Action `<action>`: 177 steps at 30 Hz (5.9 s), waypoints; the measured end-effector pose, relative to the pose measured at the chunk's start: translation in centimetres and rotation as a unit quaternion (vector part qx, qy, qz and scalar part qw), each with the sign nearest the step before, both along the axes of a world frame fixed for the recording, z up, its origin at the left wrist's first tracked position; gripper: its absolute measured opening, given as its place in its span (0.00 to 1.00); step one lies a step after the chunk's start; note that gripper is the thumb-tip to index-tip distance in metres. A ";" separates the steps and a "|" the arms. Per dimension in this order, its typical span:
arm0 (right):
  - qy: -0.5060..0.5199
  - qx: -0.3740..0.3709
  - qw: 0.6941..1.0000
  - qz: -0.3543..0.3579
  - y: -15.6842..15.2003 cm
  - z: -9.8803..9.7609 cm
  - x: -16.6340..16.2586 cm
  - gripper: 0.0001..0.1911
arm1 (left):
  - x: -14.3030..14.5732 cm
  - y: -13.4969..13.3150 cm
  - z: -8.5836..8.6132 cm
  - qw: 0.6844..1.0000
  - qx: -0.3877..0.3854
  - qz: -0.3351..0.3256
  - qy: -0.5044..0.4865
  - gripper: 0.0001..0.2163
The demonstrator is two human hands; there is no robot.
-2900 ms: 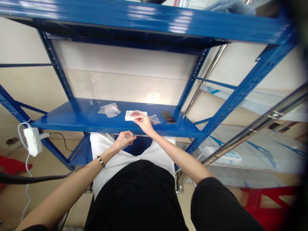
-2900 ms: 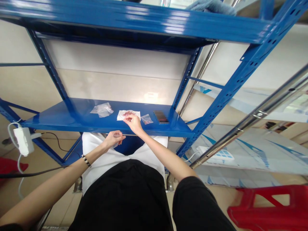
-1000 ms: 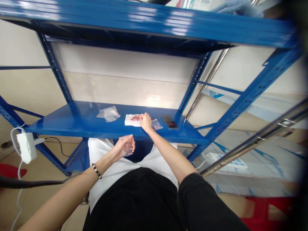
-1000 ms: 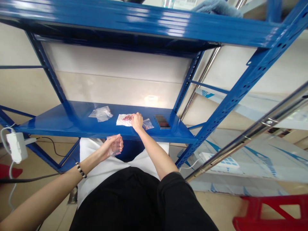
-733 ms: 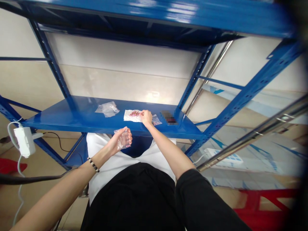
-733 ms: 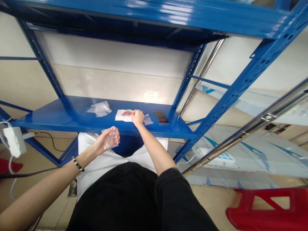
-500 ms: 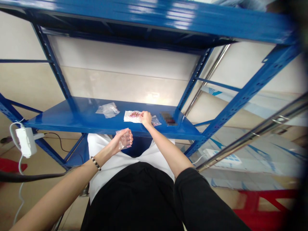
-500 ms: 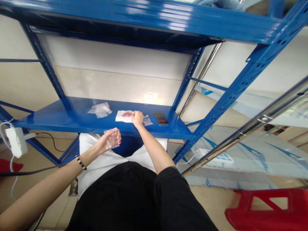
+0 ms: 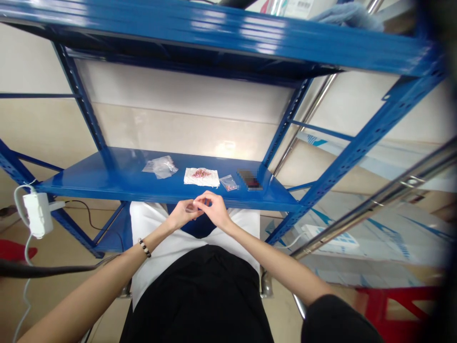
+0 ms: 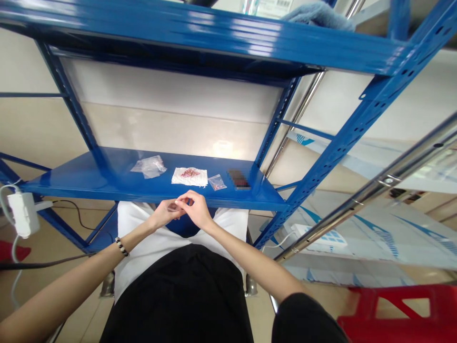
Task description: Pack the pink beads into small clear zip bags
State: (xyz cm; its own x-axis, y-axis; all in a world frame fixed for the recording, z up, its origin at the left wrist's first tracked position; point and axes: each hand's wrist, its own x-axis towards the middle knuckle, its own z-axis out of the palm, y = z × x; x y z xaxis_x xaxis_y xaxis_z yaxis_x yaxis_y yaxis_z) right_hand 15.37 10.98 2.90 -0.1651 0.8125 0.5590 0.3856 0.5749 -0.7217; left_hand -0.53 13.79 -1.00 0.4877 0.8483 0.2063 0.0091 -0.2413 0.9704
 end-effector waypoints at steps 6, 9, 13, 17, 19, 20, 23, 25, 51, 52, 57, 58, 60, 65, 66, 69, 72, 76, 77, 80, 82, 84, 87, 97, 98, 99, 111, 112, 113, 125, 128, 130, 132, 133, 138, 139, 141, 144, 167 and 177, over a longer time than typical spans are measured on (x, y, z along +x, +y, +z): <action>0.012 -0.039 0.999 -0.002 -2.5 -1.6 -0.1 0.07 | 0.6 -0.5 -1.4 0.999 0.022 -0.024 0.012 0.06; 0.028 -0.038 0.999 -0.015 -2.0 -1.6 -0.2 0.07 | 0.8 -0.4 -1.5 1.000 -0.002 -0.014 -0.012 0.06; 0.037 -0.034 0.998 -0.033 -1.6 -1.7 0.0 0.07 | 1.0 -0.3 -1.2 0.999 -0.028 -0.008 -0.037 0.08; 0.047 -0.042 0.998 -0.027 -2.0 -2.0 0.1 0.09 | 1.0 -0.9 -0.9 0.997 -0.059 -0.004 -0.041 0.12; 0.057 -0.044 0.997 -0.028 -2.1 -2.1 0.2 0.10 | 1.0 -1.3 -0.7 0.997 -0.070 -0.006 -0.044 0.13; 0.061 -0.041 0.997 -0.032 -1.8 -2.0 0.3 0.11 | 0.9 -1.5 -0.5 0.996 -0.073 -0.008 -0.048 0.14; 0.082 -0.017 0.995 -0.061 0.6 -1.3 1.2 0.12 | 0.9 -1.9 0.1 0.995 -0.075 -0.013 -0.060 0.15; 0.094 0.001 0.992 -0.086 3.6 -0.6 2.3 0.13 | 0.8 -2.0 0.4 0.994 -0.081 -0.011 -0.066 0.16; -0.249 -0.018 0.943 -0.218 15.3 -0.9 3.7 0.07 | 0.6 -2.4 1.0 0.994 -0.085 -0.012 -0.069 0.15; -0.246 -0.018 0.946 -0.212 15.3 -0.9 3.7 0.07 | 0.7 -2.5 0.9 0.994 -0.084 -0.014 -0.067 0.15; -0.156 0.021 0.969 -0.190 14.4 0.6 3.5 0.08 | 1.1 -2.2 0.9 0.995 -0.078 -0.018 -0.056 0.16; -0.138 0.046 0.972 -0.185 13.7 1.1 3.2 0.09 | 1.1 -2.0 0.8 0.996 -0.078 -0.011 -0.053 0.16; -0.112 0.097 0.976 -0.161 11.6 1.7 2.3 0.09 | 1.1 -1.7 0.6 0.996 -0.079 0.009 -0.052 0.16; -0.064 0.093 0.992 -0.059 2.7 1.1 -0.1 0.07 | 0.9 -1.7 -0.1 0.997 -0.063 0.029 -0.034 0.15; -0.062 0.075 0.994 -0.049 1.0 0.6 -0.3 0.07 | 0.9 -1.9 -0.3 0.998 -0.051 0.025 -0.027 0.14; -0.062 0.029 0.997 -0.036 -2.2 -1.1 -0.2 0.07 | 1.1 -2.3 -1.0 1.000 -0.026 0.005 -0.014 0.10; -0.068 0.008 0.997 -0.033 -2.6 -2.4 0.0 0.07 | 1.5 -2.8 -1.7 0.999 -0.042 0.005 0.004 0.07; -0.078 -0.001 0.997 -0.018 -1.5 -2.5 0.1 0.07 | 1.8 -2.4 -1.8 0.998 -0.053 0.016 0.032 0.05; -0.079 0.002 0.997 -0.015 -1.4 -2.3 0.1 0.07 | 1.8 -2.2 -1.6 0.998 -0.042 0.012 0.033 0.05; -0.078 0.019 0.997 -0.019 -1.6 -1.6 0.4 0.08 | 1.2 -1.6 -0.7 1.000 -0.017 -0.005 0.025 0.07; -0.075 0.030 0.996 -0.029 -1.9 -1.2 0.6 0.09 | 0.6 -1.7 0.1 1.000 -0.026 -0.007 0.005 0.09; -0.074 0.031 0.996 -0.031 -2.1 -1.0 0.8 0.10 | 0.0 -2.0 0.8 0.999 -0.045 -0.004 -0.019 0.12; -0.072 0.016 0.997 -0.007 -2.0 -1.2 0.7 0.11 | -0.2 -2.5 1.2 0.993 -0.096 -0.014 -0.064 0.14; 0.012 -0.010 0.998 -0.057 1.4 -2.3 1.9 0.16 | 0.8 -2.5 1.1 0.952 -0.245 -0.074 -0.167 0.15; 0.004 0.004 0.997 -0.072 2.4 -2.1 2.2 0.15 | 0.7 -2.6 1.1 0.955 -0.239 -0.075 -0.159 0.16; -0.006 0.018 0.996 -0.089 3.6 -1.9 2.4 0.15 | 0.6 -2.7 1.2 0.958 -0.230 -0.074 -0.152 0.16; -0.135 -0.015 0.943 -0.305 17.8 -0.2 1.7 0.08 | -0.3 -0.6 1.6 0.989 -0.119 0.067 -0.048 0.18; -0.142 -0.011 0.939 -0.312 17.8 -0.5 1.7 0.08 | -0.4 -0.5 1.5 0.988 -0.121 0.077 -0.051 0.17; -0.150 -0.009 0.936 -0.320 17.8 -0.7 1.7 0.09 | -0.5 -0.5 1.3 0.987 -0.122 0.087 -0.051 0.17; -0.121 -0.084 0.949 -0.278 18.2 -1.4 2.0 0.07 | -0.2 -0.2 0.6 0.983 -0.113 0.126 -0.067 0.14; -0.097 -0.068 0.953 -0.278 17.6 -1.1 1.9 0.06 | -0.1 0.0 0.0 0.981 -0.126 0.127 -0.080 0.14; -0.048 -0.012 0.955 -0.292 17.2 -0.2 1.6 0.07 | -0.2 -0.1 -0.3 0.980 -0.126 0.130 -0.084 0.14; 0.026 0.071 0.954 -0.291 16.7 1.8 1.1 0.08 | -0.3 -0.4 -0.2 0.982 -0.112 0.128 -0.084 0.14; 0.058 0.109 0.953 -0.275 16.2 3.1 0.7 0.08 | -0.4 -0.5 -0.1 0.984 -0.102 0.124 -0.083 0.15; 0.103 0.152 0.980 -0.081 10.6 9.8 -1.3 0.11 | -0.2 -0.8 0.9 0.988 -0.089 0.084 -0.096 0.16; 0.107 0.140 0.983 -0.056 8.8 10.2 -1.6 0.11 | -0.1 -0.9 1.0 0.988 -0.094 0.073 -0.099 0.16; 0.100 0.095 0.990 -0.017 5.0 9.2 -2.1 0.12 | 0.1 -1.1 1.0 0.989 -0.096 0.053 -0.101 0.15; 0.065 0.038 0.997 0.003 0.1 4.5 -2.2 0.09 | 0.5 -1.8 0.5 0.993 -0.082 0.020 -0.078 0.13; 0.043 0.008 0.999 0.001 -3.3 -0.9 -0.6 0.15 | 0.6 -4.3 1.2 0.966 -0.197 -0.062 -0.154 0.13; 0.003 -0.001 0.999 0.037 -1.5 -1.7 0.4 0.15 | 1.7 -3.7 0.3 0.951 -0.254 -0.101 -0.142 0.16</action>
State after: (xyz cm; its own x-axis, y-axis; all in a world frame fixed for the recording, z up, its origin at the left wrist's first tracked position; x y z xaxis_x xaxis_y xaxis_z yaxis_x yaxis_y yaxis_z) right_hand 15.80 9.48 1.21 -0.2220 0.7990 0.5588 0.3384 0.6006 -0.7244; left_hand 1.19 10.11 -0.68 0.6366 0.7690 -0.0579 -0.2678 0.2909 0.9185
